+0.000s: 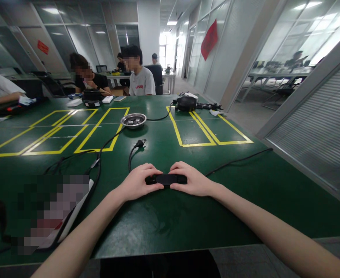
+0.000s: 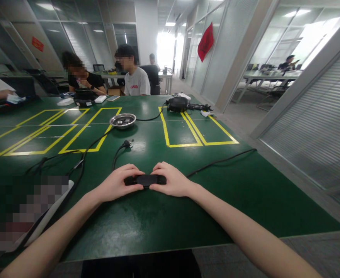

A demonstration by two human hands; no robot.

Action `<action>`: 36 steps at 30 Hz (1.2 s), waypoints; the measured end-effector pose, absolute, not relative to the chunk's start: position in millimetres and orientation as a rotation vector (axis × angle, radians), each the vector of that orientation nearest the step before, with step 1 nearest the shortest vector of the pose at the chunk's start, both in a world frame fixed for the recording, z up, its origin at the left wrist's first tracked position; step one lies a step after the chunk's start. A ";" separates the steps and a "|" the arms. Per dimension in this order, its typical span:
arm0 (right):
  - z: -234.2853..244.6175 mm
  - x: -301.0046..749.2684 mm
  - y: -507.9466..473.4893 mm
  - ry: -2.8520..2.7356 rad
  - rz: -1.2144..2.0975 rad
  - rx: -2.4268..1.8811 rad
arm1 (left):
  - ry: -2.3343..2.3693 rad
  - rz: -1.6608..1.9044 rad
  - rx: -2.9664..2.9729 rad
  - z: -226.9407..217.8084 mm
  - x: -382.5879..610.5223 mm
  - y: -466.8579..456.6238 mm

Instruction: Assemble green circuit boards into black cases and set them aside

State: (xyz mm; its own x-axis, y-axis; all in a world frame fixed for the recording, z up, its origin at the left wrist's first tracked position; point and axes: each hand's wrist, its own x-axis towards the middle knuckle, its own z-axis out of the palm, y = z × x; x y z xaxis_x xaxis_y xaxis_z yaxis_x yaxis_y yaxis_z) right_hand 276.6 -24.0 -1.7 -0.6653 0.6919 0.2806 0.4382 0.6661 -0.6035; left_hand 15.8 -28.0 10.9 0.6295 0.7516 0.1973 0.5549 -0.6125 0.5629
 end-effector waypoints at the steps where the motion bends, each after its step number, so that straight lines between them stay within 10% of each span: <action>1: -1.2 276.1 -24.7 -2.385 0.693 -0.902 | 1.039 0.566 2.417 10.9 15.8 -27.9; 36: 0.8 265.6 -31.8 -2.252 0.402 -0.981 | 1.258 0.739 2.362 10.3 32.6 -33.7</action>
